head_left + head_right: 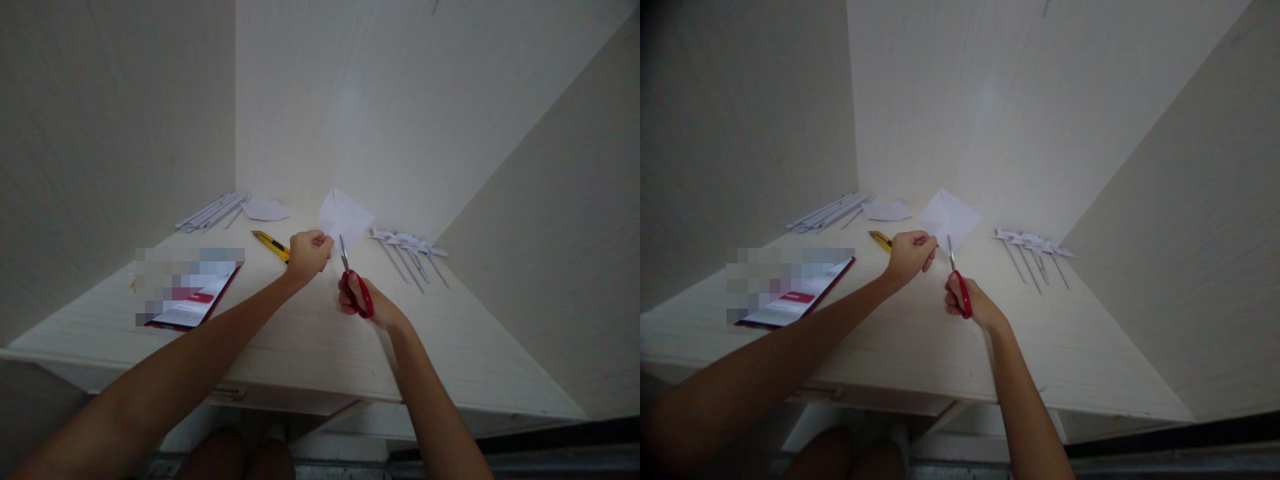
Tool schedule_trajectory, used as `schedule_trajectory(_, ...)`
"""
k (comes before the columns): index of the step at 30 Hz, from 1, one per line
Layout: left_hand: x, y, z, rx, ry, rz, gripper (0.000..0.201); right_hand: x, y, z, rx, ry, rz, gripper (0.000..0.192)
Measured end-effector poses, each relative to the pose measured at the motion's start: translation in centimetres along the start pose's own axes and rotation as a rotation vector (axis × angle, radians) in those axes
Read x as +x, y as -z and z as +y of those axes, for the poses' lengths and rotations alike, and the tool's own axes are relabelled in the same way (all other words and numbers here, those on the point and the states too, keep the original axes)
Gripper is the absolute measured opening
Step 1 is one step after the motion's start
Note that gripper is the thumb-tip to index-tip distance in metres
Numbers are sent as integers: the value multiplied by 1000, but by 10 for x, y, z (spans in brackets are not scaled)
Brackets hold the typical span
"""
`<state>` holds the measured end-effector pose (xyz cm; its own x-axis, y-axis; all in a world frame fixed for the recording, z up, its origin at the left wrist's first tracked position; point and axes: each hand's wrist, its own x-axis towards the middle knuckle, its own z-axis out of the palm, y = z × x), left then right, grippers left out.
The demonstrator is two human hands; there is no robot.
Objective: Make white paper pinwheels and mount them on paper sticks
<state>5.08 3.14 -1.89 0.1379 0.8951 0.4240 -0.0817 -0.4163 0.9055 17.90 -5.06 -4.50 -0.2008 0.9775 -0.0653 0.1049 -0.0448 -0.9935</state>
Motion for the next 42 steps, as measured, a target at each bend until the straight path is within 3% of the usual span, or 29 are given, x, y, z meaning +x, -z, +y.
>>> schedule_trajectory(42, 2, 0, -6, 27, -16, 9, 26, -2, -1, -3, -92, 24, 66, 47)
